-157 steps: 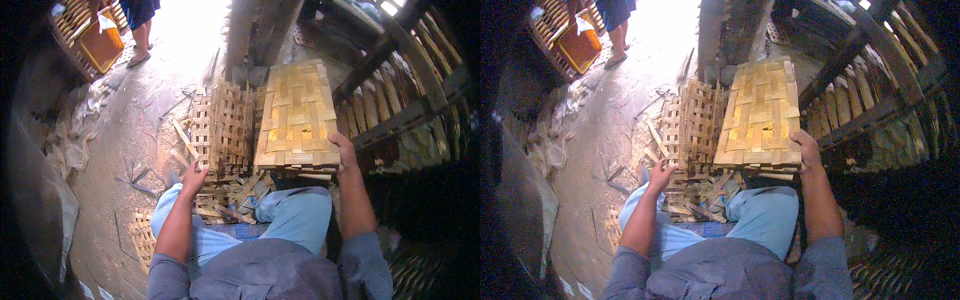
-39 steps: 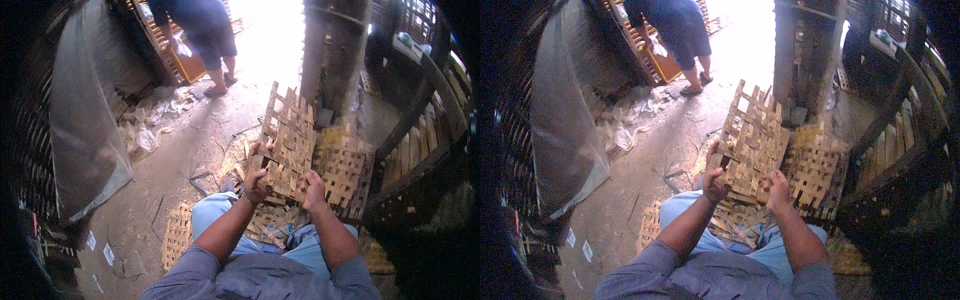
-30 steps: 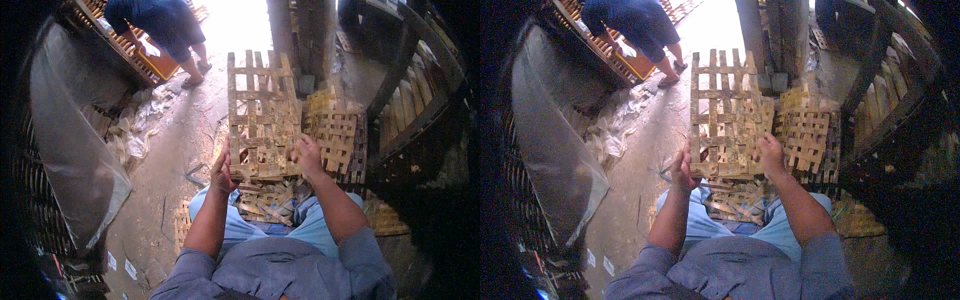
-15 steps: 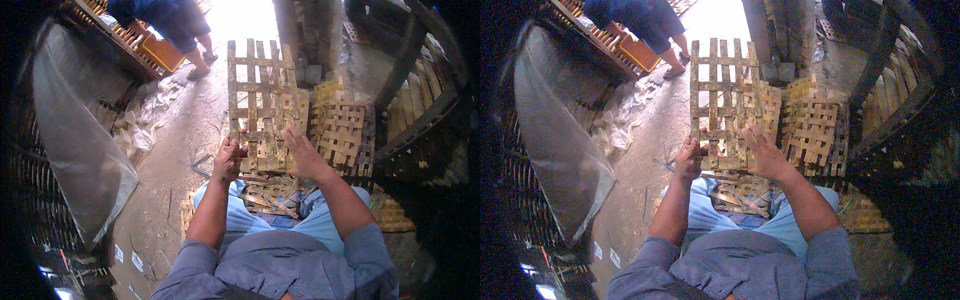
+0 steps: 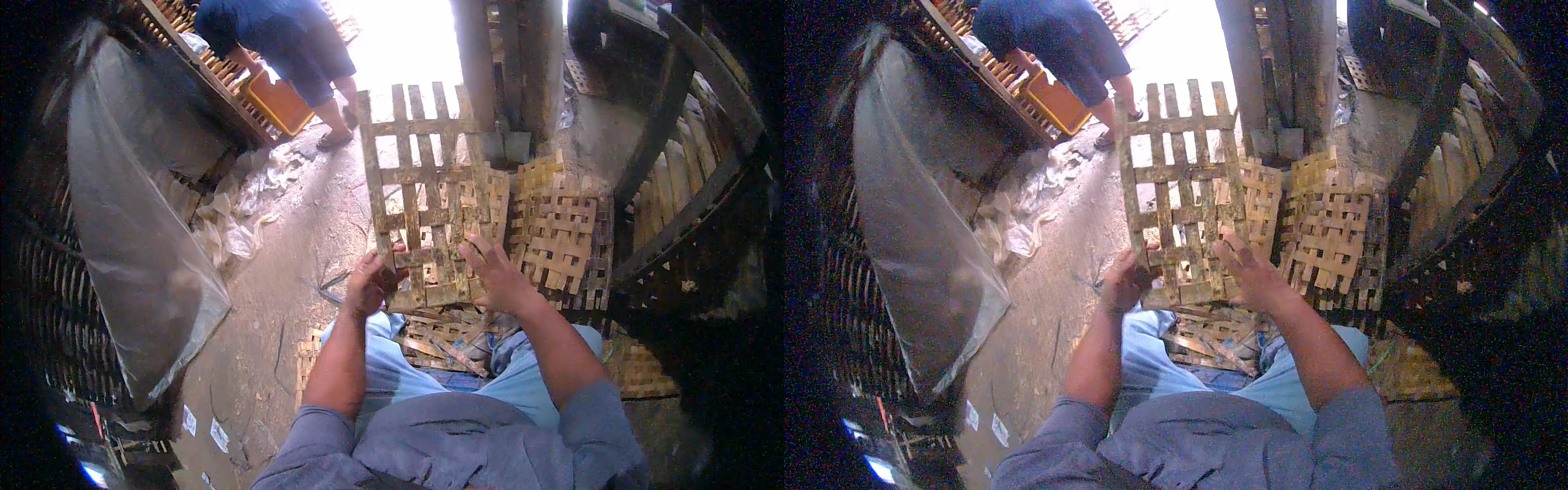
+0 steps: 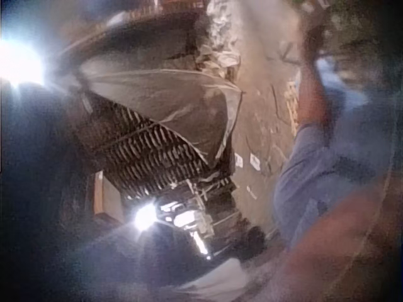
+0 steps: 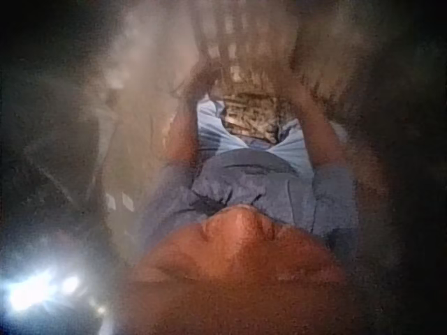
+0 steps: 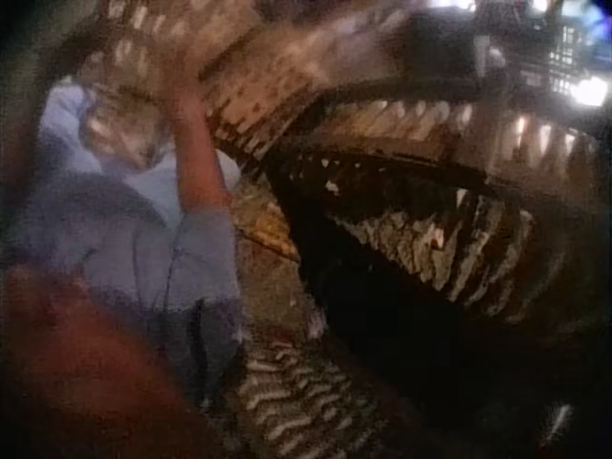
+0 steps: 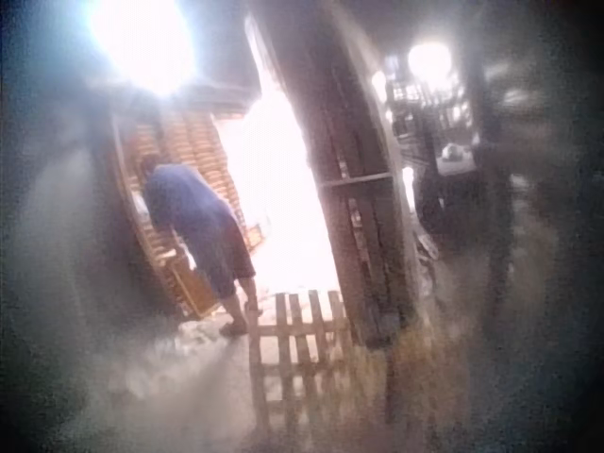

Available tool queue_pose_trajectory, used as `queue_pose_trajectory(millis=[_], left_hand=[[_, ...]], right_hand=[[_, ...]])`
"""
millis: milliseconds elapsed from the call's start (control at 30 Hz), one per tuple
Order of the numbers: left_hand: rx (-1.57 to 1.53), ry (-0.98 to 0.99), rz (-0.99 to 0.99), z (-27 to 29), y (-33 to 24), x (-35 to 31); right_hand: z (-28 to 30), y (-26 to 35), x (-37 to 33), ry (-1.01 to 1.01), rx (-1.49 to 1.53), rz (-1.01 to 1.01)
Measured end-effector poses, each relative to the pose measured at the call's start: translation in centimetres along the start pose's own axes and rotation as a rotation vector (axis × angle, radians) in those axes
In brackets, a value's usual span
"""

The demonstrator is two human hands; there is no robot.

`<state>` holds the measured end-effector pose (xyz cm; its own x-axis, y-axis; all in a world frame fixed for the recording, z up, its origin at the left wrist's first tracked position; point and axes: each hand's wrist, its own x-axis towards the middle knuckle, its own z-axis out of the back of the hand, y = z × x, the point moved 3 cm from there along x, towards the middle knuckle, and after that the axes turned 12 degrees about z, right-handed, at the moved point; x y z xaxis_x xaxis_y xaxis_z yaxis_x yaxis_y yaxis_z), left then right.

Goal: The person sits on the floor and assembles small wooden grids by hand. They pick up thin wooden strips and interlace them into a lattice pattern, then place the finished grids onto a growing stack on the floor.

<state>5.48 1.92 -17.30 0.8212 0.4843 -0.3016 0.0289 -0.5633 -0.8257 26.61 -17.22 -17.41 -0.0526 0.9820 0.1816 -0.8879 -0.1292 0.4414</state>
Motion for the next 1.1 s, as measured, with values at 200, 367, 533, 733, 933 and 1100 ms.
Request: queue_pose_trajectory(millis=[200,367,533,733,933,1100], left_hand=[[-0.1,-0.189,-0.241,4.3,-10.1,2.8],[-0.005,-0.526,-0.18,4.5,-8.6,3.1],[-0.02,-0.454,-0.18,4.7,-2.0,2.8],[0.092,-0.329,0.023,1.2,4.6,4.5],[-0.006,-0.247,0.032,2.5,6.2,4.8],[0.238,-0.48,-0.204,6.9,2.1,6.3]], right_hand=[[-3.4,-1.6,-0.9,-0.057,-0.366,0.447],[-4.1,-0.7,-0.6,0.16,-0.309,0.416],[-0.7,-2.2,0.2,-0.523,0.368,0.025],[-4.9,-7.2,1.0,-0.623,0.947,-0.409],[-5.0,-5.2,2.5,-0.568,1.222,-0.49],[-7.2,-12.6,5.2,-0.68,0.509,-0.318]])
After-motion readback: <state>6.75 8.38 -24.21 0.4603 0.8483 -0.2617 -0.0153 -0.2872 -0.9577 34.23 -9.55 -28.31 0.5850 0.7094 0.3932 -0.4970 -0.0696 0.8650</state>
